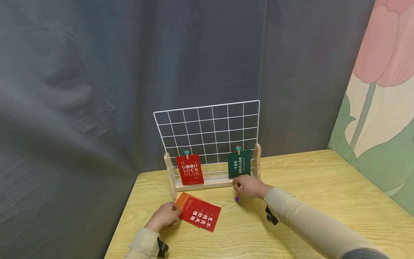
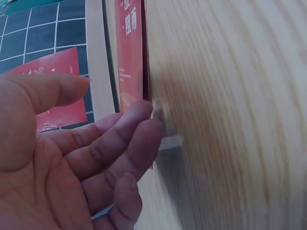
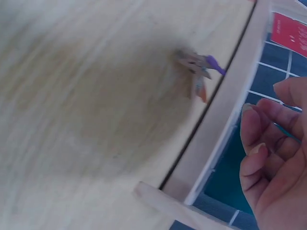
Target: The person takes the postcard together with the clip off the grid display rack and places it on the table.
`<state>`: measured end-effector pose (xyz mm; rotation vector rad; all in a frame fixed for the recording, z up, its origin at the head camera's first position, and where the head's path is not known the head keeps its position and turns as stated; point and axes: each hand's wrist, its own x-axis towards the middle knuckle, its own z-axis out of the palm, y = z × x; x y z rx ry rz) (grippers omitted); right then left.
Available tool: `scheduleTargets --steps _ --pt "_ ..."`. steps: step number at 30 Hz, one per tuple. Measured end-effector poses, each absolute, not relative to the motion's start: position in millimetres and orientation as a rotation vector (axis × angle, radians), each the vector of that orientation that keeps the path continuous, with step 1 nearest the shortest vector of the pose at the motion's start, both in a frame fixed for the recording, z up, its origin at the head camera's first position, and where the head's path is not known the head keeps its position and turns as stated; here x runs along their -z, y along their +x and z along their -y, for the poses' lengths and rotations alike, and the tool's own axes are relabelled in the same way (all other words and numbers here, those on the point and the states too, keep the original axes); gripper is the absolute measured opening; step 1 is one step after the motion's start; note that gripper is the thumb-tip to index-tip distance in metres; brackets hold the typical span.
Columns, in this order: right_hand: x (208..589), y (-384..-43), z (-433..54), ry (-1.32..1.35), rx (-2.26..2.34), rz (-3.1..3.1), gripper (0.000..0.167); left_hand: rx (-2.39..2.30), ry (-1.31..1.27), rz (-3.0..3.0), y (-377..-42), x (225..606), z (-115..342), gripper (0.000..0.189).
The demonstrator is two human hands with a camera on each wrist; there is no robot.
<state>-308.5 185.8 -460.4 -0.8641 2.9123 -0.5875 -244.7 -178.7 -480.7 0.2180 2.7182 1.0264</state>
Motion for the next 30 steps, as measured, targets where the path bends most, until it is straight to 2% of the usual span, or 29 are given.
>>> scheduleTargets --steps 4,17,30 --pt "450 -308 -182 -0.875 0.615 -2.921 0.019 -1.059 0.195 -2.760 -247 479 177 0.013" --pt "436 -310 -172 -0.948 0.602 -2.922 0.021 -1.205 0.166 -2.807 -253 471 167 0.011" --pt "423 -312 -157 -0.930 0.584 -2.933 0.025 -1.250 0.149 -2.891 -263 464 160 0.025"
